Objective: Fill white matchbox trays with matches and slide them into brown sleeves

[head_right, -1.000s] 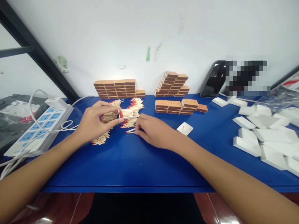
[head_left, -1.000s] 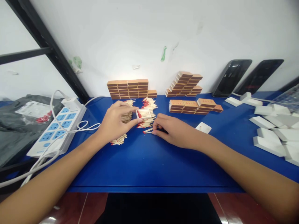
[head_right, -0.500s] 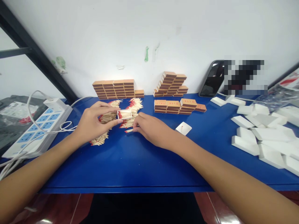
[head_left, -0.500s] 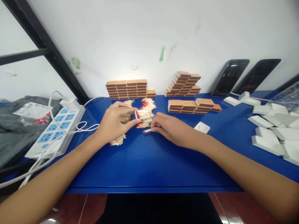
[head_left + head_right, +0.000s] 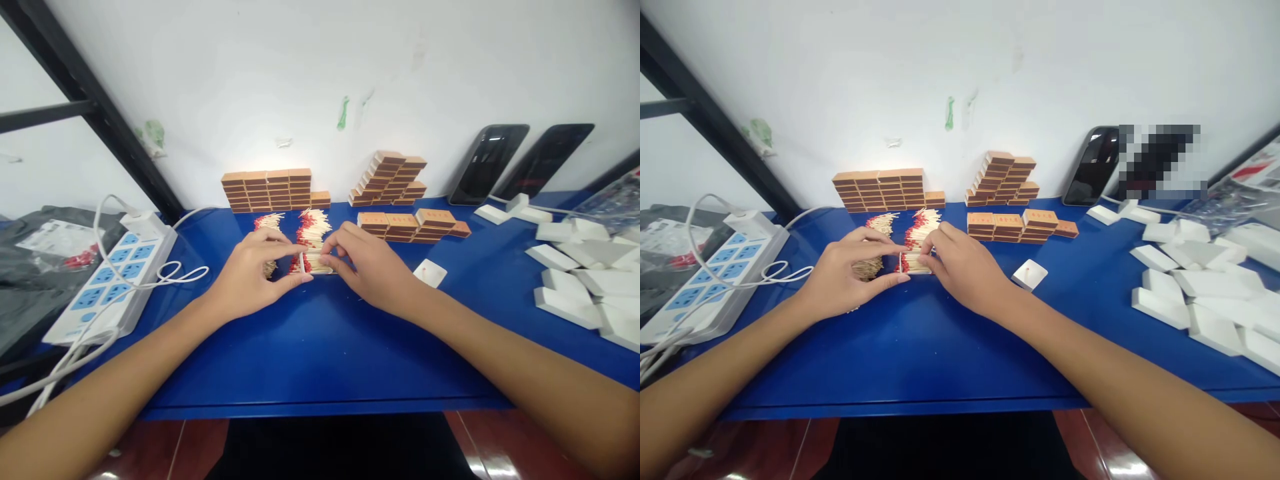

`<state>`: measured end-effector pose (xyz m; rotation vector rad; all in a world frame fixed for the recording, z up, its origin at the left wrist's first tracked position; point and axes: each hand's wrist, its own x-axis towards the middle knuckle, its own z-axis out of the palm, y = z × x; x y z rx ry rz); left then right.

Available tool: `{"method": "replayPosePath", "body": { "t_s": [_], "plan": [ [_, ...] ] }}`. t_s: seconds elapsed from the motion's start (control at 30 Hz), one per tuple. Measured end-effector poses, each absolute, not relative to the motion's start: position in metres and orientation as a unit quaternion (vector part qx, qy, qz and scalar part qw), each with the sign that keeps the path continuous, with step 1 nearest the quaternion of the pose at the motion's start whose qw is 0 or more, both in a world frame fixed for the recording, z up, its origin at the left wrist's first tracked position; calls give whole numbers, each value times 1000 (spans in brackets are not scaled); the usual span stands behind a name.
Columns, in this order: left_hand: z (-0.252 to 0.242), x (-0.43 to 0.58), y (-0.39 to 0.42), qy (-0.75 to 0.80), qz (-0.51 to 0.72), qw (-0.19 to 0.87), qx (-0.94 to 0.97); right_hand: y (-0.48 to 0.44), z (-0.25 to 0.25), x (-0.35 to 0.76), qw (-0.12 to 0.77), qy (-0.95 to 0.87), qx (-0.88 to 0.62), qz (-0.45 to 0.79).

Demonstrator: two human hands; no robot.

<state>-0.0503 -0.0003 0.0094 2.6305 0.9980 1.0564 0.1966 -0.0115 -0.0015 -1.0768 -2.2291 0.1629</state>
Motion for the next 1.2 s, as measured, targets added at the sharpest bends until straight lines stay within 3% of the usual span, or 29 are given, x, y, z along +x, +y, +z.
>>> {"method": "replayPosePath", "body": {
  "t_s": [0.2,0.37,0.47,1.2],
  "plan": [
    [13,-54,4,378,353,56,854,-9,6,204,311,-843,-436,59],
    [16,-58,9,422,375,19,825,-6,8,218,169,-870,-453,101],
    [16,-59,10,418,371,11,829,-7,8,218,136,-874,-449,128],
    [14,-60,11,415,352,14,839,-16,-3,191,229,-864,-416,167]
  ]
}}
